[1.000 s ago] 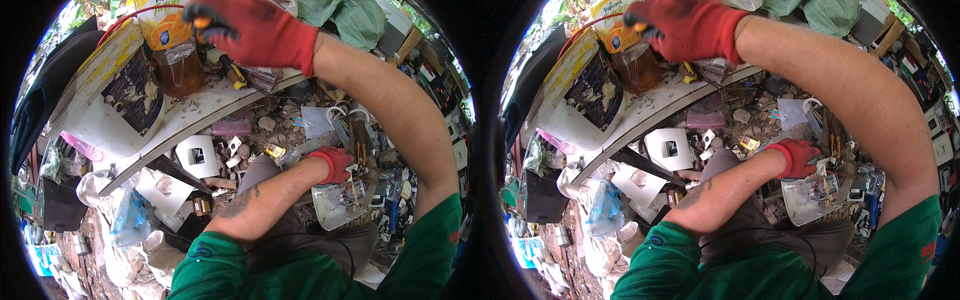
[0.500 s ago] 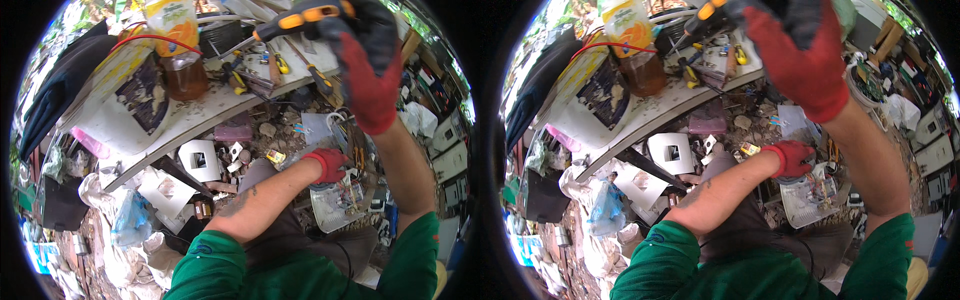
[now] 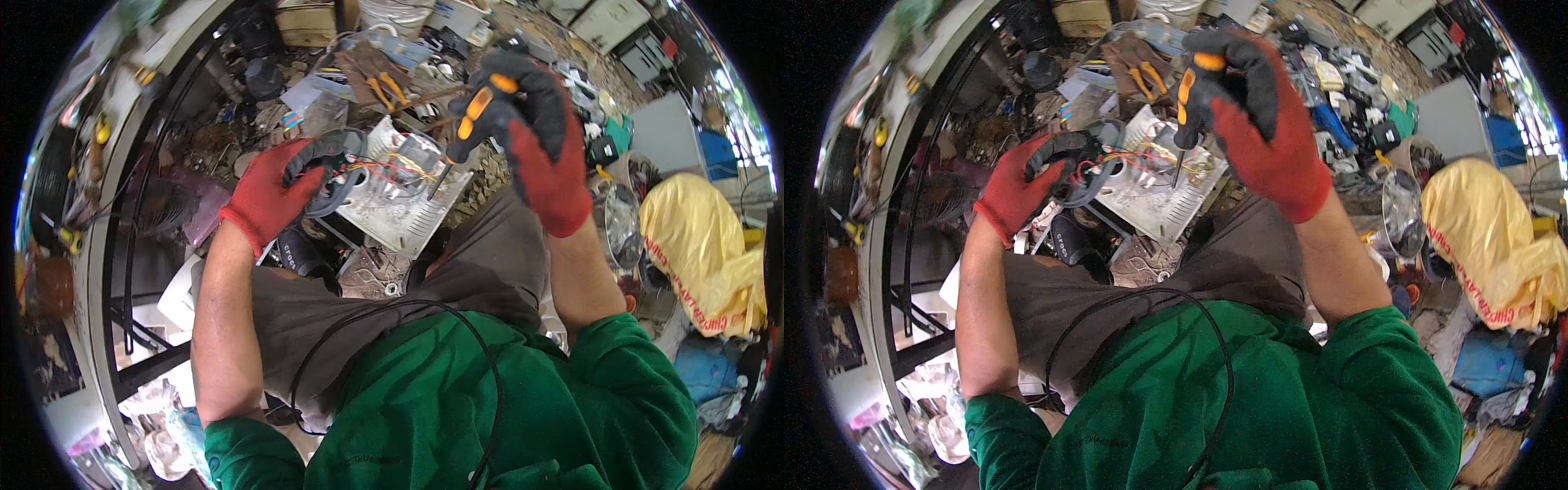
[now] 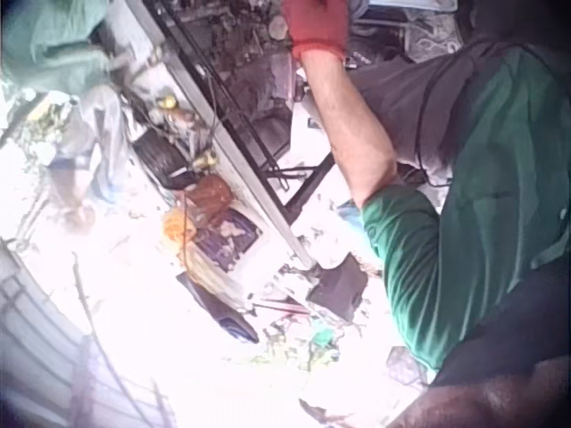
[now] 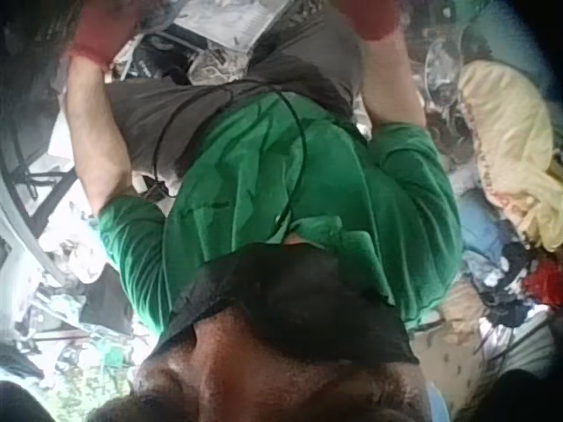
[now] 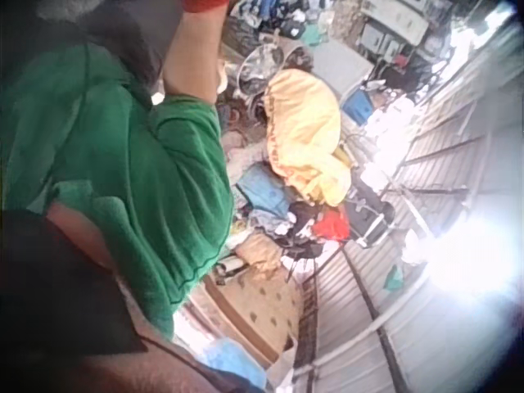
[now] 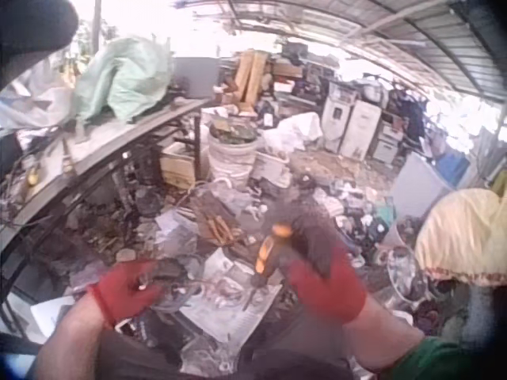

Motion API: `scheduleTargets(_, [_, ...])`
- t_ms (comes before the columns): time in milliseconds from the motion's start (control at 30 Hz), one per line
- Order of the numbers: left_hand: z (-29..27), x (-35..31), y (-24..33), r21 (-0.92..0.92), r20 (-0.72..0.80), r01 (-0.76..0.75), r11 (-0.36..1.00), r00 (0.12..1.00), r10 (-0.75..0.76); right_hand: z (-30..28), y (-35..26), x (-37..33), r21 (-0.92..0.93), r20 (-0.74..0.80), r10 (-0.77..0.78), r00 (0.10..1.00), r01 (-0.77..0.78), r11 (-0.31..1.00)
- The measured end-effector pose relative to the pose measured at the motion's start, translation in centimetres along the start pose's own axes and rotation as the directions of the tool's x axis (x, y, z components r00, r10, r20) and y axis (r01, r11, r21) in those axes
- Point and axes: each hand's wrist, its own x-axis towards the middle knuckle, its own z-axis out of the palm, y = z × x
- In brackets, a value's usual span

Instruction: The person uses a screwdriver to remove screws and detach a cooling fan from a circuit board assembly in an outdoor recycling area.

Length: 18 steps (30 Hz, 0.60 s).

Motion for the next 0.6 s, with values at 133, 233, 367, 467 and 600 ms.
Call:
scheduleTargets(133, [2.3,2.5,0.5,-0.067,0.098,-0.089,0.994,0.991,0.095,-0.6,1.6,-3.9,-0.056,-0.044,0.109,0.993,-0.111,0.992])
scheduleTargets(233, [4.3,5.2,1.0,-0.092,0.227,-0.165,0.982,0.957,0.182,-1.0,3.2,-6.0,-0.061,-0.046,0.119,0.992,-0.122,0.991])
scheduleTargets(367, [7.8,6.7,1.3,-0.145,0.383,-0.158,0.977,0.901,0.202,0.6,4.9,-7.1,-0.075,0.0,0.102,0.995,-0.102,0.992])
scheduleTargets(467, [9.7,6.7,2.1,-0.126,0.474,-0.121,0.985,0.865,0.167,1.6,6.8,-8.0,-0.16,0.078,0.071,0.994,-0.058,0.985])
scheduleTargets(600, [11.8,7.7,0.4,-0.184,0.506,-0.11,0.977,0.842,0.19,2.2,7.8,-9.1,-0.322,0.112,0.046,0.993,-0.007,0.947])
